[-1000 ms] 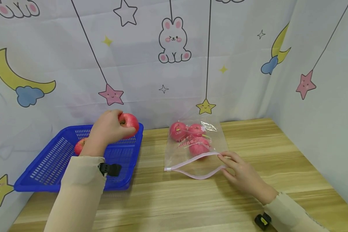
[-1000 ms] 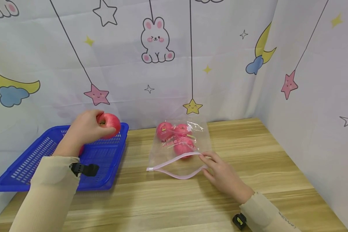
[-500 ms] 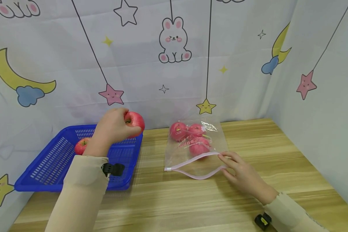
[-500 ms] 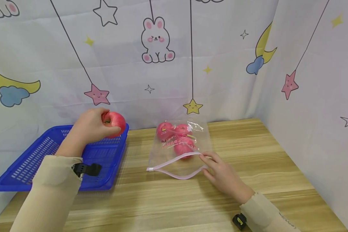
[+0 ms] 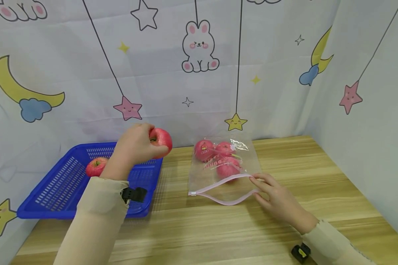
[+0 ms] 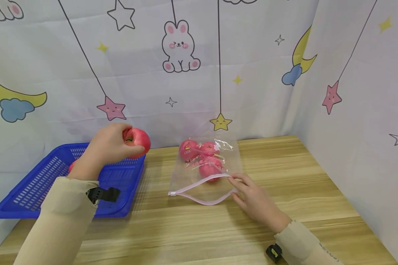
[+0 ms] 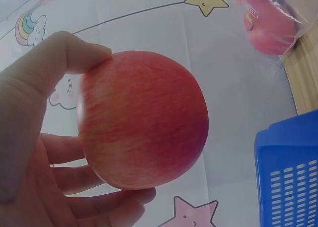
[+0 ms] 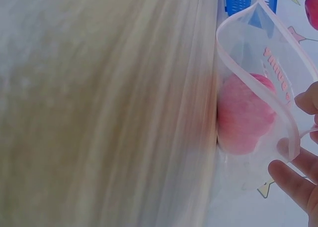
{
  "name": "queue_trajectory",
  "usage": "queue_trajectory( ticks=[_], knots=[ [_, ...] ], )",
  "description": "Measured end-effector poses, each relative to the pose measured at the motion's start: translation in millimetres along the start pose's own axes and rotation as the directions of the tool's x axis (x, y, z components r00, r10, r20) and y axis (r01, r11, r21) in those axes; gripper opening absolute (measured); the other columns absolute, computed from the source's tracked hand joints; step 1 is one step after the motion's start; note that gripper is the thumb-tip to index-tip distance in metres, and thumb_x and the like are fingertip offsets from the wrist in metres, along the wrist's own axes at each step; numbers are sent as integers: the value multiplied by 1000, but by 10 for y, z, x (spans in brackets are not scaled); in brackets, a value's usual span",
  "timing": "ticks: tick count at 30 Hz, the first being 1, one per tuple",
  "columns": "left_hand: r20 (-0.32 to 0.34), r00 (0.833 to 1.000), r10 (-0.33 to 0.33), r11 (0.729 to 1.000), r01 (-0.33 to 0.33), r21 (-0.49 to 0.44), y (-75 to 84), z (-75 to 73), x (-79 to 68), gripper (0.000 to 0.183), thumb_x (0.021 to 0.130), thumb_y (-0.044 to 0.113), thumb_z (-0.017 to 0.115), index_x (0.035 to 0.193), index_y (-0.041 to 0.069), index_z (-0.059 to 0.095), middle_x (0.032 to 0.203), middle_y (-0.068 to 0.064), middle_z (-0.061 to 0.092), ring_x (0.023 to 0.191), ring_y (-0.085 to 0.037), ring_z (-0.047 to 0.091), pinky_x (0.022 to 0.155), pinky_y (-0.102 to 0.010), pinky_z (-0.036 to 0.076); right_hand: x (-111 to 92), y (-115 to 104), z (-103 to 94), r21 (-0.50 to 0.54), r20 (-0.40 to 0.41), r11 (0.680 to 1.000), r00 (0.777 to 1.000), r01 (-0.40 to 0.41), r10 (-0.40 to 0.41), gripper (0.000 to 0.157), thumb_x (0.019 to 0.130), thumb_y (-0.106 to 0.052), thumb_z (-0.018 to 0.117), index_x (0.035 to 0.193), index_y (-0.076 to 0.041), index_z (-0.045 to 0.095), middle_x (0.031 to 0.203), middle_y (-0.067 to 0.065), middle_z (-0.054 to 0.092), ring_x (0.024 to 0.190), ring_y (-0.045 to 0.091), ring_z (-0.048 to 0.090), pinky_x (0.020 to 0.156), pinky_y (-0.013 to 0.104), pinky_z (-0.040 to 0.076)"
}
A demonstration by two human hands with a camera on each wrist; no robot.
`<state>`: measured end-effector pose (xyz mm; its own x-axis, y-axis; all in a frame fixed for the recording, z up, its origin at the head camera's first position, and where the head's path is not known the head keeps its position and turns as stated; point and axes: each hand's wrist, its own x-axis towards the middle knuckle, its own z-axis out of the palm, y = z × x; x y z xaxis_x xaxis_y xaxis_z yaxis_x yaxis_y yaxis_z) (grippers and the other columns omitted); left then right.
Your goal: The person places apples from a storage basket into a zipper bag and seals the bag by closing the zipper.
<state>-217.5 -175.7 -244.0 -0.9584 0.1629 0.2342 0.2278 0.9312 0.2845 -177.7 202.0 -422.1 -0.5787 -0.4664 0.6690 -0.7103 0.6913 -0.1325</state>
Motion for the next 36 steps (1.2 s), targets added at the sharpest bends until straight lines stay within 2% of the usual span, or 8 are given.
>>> queue_trajectory(
  ticks=[6,18,23,31,36],
  knots=[
    [-8,1000,29,1000,-29,-1,70,25,17,27,70,31,62,78,11,46,80,-6,45,78,-22,44,58,-32,33,-2,-3,-2,2,-3,1000,1000,6,-6,56,65,-6,81,118,0,64,116,7,59,91,16,62,69,26,52],
    [14,998,63,998,-63,-10,238,55,16,31,70,35,66,85,11,52,84,-5,51,79,-22,48,60,-32,39,1,8,6,4,-15,1000,1000,17,-16,56,64,-6,82,117,1,65,115,8,59,93,18,62,70,27,52],
    [37,997,61,998,-61,-14,295,69,12,36,70,36,67,93,10,56,91,-6,54,85,-23,50,64,-32,43,-5,9,9,7,-10,1000,1000,15,-15,56,64,-6,82,117,0,65,116,7,59,92,17,63,70,28,52],
    [64,996,65,998,-64,-13,382,111,-11,59,70,40,70,115,6,56,107,-9,57,92,-25,54,74,-38,50,-7,5,13,10,-9,1000,1000,12,-12,55,65,-6,82,116,1,65,116,7,59,92,17,63,70,28,52],
    [76,995,65,998,-65,-11,442,140,-50,64,69,41,69,121,5,55,111,-10,56,93,-26,55,76,-40,52,-11,-1,13,8,-4,1000,1000,9,-9,55,65,-7,82,117,1,65,116,7,59,89,16,63,67,26,52]
  ],
)
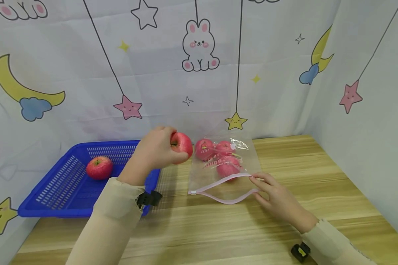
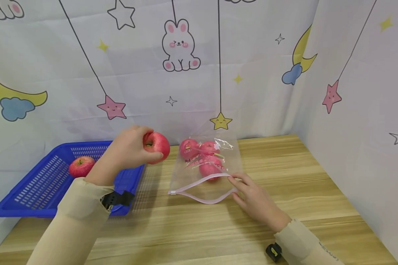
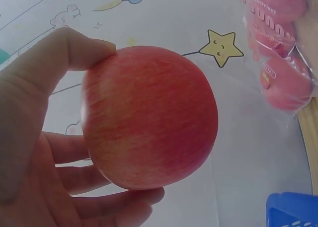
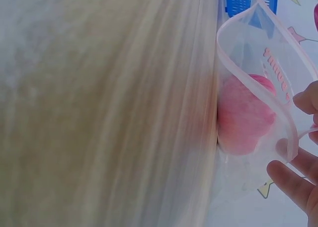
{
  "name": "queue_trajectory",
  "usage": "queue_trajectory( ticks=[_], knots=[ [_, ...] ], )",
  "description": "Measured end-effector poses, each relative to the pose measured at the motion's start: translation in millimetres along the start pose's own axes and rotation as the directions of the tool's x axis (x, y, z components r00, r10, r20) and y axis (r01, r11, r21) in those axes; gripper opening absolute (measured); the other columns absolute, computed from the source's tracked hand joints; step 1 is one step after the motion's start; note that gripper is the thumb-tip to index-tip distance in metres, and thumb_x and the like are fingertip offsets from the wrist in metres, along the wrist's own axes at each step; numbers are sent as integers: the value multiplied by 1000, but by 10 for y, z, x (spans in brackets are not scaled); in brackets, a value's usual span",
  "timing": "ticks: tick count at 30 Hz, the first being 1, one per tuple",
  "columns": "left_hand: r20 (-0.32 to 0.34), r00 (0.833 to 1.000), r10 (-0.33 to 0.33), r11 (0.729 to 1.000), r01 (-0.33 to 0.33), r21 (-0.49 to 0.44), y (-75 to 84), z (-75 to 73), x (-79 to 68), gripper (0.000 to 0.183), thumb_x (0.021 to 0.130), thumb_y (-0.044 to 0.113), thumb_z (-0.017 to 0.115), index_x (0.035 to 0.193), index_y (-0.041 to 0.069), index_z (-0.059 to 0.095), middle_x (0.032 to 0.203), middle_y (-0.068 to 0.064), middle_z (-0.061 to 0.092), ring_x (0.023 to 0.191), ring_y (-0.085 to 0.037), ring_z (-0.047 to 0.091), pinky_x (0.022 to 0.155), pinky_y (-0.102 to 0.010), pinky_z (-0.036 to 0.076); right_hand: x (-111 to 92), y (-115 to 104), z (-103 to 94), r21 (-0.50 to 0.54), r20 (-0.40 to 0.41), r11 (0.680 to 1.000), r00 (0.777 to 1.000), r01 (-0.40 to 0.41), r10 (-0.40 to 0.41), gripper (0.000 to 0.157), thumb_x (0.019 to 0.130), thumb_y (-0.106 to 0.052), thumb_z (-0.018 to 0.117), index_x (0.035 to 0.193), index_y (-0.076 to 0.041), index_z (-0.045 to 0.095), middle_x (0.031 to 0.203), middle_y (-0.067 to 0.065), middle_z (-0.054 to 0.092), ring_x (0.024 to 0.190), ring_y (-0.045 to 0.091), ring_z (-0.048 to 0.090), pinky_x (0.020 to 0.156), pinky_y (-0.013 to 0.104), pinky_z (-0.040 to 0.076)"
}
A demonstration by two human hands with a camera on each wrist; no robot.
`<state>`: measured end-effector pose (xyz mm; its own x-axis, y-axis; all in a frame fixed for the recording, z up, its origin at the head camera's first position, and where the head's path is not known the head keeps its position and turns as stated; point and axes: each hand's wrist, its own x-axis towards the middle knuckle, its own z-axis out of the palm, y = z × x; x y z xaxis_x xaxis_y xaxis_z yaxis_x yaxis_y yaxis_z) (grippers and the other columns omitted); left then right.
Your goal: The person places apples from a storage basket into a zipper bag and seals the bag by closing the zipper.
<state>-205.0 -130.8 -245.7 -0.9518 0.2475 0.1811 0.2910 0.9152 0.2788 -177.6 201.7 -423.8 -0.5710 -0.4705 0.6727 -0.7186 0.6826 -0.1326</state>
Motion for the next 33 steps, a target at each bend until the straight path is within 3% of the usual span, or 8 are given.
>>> queue_trajectory(
  ticks=[8,20,33],
  knots=[
    [-2,1000,29,1000,-29,-9,90,91,-64,57,67,42,71,111,8,57,102,-6,56,85,-23,54,68,-33,49,3,6,14,-1,4,1000,1000,8,-8,56,64,-6,82,117,1,65,116,7,59,93,18,63,73,30,53],
    [8,997,80,997,-80,2,221,287,-130,56,67,44,70,111,10,60,100,-3,57,82,-19,55,67,-32,49,16,5,23,-13,-10,1000,1000,18,-19,57,63,-5,81,117,0,65,115,7,59,88,16,63,69,28,53],
    [48,992,116,993,-117,11,276,519,-130,58,66,41,72,114,11,60,101,-2,58,80,-16,56,66,-30,50,27,1,28,0,-17,1000,1000,26,-26,58,62,-2,81,117,0,64,115,7,60,91,17,63,74,28,51]
  ],
)
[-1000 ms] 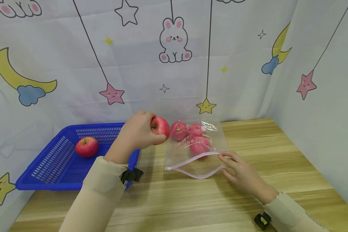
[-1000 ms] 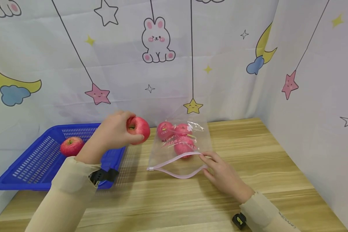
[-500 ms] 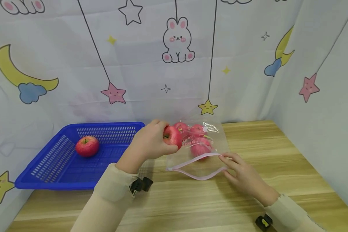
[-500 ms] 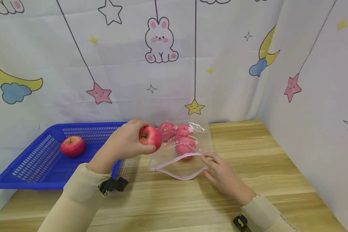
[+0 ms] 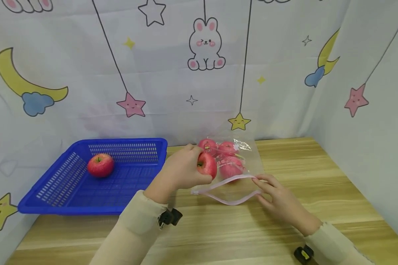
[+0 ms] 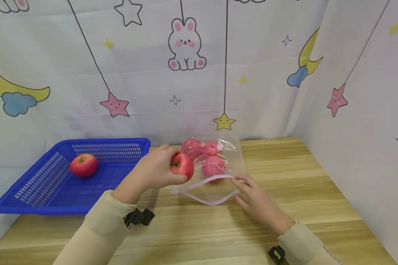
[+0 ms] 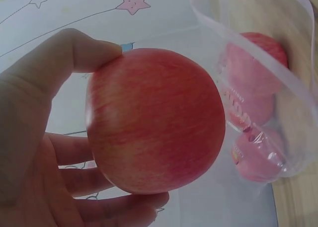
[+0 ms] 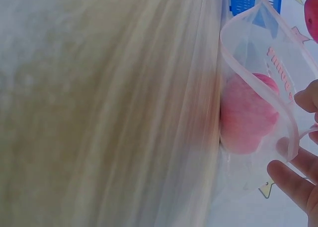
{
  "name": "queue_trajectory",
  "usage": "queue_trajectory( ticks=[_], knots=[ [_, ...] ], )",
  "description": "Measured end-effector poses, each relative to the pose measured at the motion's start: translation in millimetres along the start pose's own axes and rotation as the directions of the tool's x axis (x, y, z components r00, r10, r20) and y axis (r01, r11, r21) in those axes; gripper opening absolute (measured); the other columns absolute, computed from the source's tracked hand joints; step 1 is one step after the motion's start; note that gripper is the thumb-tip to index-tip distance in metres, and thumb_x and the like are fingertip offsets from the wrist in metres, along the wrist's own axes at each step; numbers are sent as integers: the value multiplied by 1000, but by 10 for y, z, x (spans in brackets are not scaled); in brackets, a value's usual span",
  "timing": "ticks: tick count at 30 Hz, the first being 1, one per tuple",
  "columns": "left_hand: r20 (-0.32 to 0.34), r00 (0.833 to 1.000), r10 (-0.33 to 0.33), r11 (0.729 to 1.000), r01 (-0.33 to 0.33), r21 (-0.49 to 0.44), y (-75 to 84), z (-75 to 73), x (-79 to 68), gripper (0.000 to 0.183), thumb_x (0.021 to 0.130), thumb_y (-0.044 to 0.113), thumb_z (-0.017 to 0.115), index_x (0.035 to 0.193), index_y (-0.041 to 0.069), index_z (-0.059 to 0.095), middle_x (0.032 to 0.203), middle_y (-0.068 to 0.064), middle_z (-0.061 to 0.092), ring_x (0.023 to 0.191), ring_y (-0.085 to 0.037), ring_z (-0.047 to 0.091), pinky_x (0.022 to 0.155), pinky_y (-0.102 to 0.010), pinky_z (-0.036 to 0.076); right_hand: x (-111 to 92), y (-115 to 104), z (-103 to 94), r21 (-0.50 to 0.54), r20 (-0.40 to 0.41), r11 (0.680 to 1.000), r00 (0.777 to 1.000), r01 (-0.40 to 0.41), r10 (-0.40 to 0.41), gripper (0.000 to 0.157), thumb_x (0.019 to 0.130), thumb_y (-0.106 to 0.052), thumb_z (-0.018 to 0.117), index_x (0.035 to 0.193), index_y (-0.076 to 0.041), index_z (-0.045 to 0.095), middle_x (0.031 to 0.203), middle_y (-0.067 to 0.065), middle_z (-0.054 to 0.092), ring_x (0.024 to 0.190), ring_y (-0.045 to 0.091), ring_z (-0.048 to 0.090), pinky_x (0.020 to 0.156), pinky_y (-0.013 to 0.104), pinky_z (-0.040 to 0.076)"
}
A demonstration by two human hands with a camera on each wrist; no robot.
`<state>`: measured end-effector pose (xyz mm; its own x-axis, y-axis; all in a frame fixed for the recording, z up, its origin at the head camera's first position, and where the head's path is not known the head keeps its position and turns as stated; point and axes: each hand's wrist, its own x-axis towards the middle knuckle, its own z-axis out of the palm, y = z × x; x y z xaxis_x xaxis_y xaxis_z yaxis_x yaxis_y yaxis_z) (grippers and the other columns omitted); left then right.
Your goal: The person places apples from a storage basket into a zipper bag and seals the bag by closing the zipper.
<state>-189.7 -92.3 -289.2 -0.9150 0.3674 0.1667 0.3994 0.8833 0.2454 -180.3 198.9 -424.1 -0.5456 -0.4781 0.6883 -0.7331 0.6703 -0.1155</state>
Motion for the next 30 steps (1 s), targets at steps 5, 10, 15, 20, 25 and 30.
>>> queue_trajectory(
  ticks=[5,10,15,20,25,30],
  knots=[
    [39,999,13,1000,-12,-10,47,92,3,55,67,43,72,111,12,59,99,0,56,79,-15,55,65,-28,49,12,2,8,1,1,1000,1000,12,-12,55,64,-3,80,117,1,64,115,8,59,91,17,63,75,26,51],
    [63,998,22,1000,-22,4,101,176,3,54,67,44,71,109,13,59,97,1,54,77,-15,54,66,-29,48,16,3,17,-4,1,1000,1000,16,-16,54,64,-4,79,116,1,65,115,7,60,94,19,63,77,26,51],
    [100,994,39,999,-40,12,146,232,-13,61,67,47,72,115,12,59,100,-1,56,81,-15,54,66,-30,51,14,-9,32,-10,12,1000,1000,5,-5,57,62,-3,80,116,0,65,115,7,59,89,17,64,71,29,52],
    [106,993,54,997,-59,41,185,274,-18,66,67,50,72,120,11,58,106,-2,58,85,-16,55,70,-32,53,9,-4,22,-10,12,1000,1000,7,-7,56,63,-4,79,117,0,64,116,8,59,86,16,64,70,29,53],
    [102,992,76,996,-80,41,203,307,-24,70,67,50,72,123,11,57,106,-2,58,88,-16,55,73,-32,53,16,-8,9,-10,13,1000,1000,6,-6,55,65,-4,79,118,-1,64,116,8,58,83,14,65,68,27,53],
    [91,991,99,994,-103,41,228,343,-51,68,66,49,72,120,11,57,109,-1,58,94,-15,54,80,-33,52,33,-23,-2,-11,27,1000,1000,-3,4,52,69,-7,78,119,-2,64,116,7,58,88,15,64,71,28,53]
  ],
)
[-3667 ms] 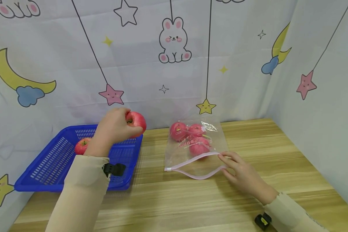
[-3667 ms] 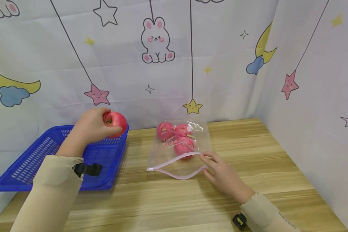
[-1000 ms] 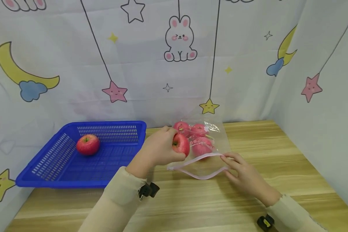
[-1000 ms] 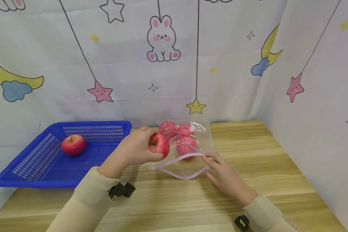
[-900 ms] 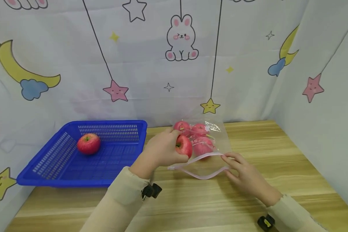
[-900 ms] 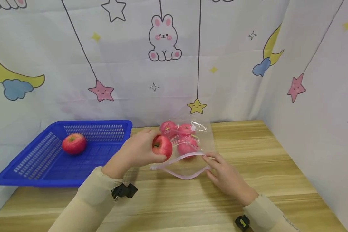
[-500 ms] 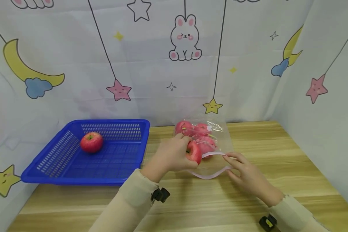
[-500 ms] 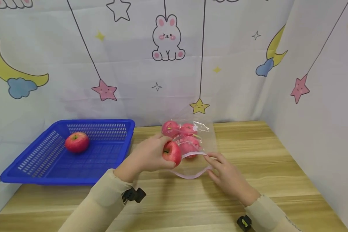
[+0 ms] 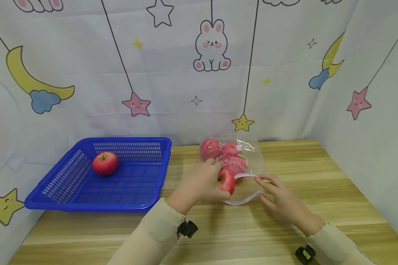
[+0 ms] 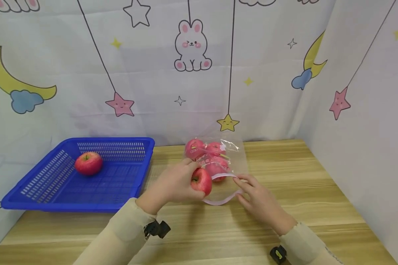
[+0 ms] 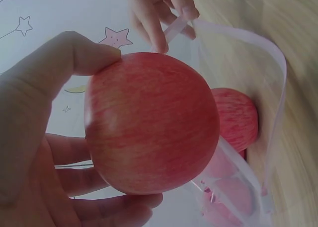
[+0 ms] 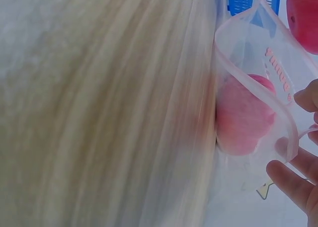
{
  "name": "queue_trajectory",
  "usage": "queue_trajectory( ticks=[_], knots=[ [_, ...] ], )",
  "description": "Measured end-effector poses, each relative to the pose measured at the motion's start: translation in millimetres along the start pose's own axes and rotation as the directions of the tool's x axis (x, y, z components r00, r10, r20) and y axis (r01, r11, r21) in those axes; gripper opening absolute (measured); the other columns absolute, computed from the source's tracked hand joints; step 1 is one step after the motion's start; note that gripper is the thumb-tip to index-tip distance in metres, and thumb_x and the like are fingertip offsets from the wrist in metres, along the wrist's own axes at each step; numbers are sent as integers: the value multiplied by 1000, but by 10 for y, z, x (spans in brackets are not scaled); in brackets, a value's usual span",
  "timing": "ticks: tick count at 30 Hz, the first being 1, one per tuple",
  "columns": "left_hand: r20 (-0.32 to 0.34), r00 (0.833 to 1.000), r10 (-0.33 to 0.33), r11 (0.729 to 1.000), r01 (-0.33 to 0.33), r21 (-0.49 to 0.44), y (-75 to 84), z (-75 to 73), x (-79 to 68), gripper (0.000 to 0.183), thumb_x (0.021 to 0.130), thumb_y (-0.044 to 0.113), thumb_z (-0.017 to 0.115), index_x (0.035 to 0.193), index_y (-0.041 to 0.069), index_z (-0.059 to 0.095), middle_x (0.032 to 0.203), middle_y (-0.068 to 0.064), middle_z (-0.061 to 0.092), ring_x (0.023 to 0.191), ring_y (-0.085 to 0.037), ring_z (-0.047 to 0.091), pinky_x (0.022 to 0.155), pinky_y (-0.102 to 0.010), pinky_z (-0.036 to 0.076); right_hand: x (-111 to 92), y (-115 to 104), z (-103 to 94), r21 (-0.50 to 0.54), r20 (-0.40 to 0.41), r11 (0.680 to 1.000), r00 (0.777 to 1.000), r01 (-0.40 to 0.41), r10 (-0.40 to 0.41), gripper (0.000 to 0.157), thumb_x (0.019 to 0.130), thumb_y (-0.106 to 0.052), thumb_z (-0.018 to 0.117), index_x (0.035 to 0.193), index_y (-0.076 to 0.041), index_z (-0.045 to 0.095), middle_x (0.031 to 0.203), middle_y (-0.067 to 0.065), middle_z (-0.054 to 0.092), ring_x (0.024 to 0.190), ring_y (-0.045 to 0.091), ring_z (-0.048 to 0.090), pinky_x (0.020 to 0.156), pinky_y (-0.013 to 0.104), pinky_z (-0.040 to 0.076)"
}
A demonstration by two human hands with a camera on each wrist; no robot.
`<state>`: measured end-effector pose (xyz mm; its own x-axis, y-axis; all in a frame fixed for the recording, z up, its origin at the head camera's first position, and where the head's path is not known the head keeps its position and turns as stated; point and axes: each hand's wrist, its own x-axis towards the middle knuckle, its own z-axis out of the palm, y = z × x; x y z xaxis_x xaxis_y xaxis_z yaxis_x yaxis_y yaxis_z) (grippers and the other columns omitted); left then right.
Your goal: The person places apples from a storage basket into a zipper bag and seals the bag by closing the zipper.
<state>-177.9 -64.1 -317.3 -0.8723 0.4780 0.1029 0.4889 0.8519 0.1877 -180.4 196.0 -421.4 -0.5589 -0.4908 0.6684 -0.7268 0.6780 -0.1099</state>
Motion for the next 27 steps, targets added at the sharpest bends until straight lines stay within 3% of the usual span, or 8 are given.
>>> queue_trajectory(
  ticks=[6,11,15,18,27],
  knots=[
    [-28,998,64,997,-63,37,51,71,-3,64,66,49,74,115,10,59,105,0,60,96,-13,53,87,-33,50,8,-11,-8,-7,7,1000,1000,-17,17,49,73,-10,76,120,-2,63,116,7,58,82,13,65,66,25,53],
    [-75,991,111,985,-99,141,99,145,-3,62,64,55,73,109,13,63,99,3,64,95,-13,56,101,-44,37,22,-20,-17,-6,17,1000,1000,-24,24,52,70,-8,77,120,-1,63,116,8,58,83,13,65,66,26,53],
    [-81,989,122,981,-108,160,138,193,-12,61,63,56,72,106,14,62,96,3,62,91,-13,56,94,-38,40,33,-33,-23,-5,19,1000,999,-30,30,54,67,-6,79,119,0,63,116,7,58,84,13,64,68,25,52],
    [-53,992,112,987,-105,118,173,216,-17,62,64,54,73,108,13,61,96,3,60,90,-13,54,81,-30,47,42,-41,-27,-4,19,999,999,-37,37,55,67,-6,79,119,0,63,116,7,59,85,13,64,68,25,52],
    [-36,992,121,984,-115,133,253,285,-25,64,66,52,72,113,12,60,103,-1,60,89,-17,57,83,-36,49,44,-47,-30,8,37,998,998,-58,57,55,69,-7,79,120,1,62,117,8,58,80,15,67,67,28,55]
  ],
)
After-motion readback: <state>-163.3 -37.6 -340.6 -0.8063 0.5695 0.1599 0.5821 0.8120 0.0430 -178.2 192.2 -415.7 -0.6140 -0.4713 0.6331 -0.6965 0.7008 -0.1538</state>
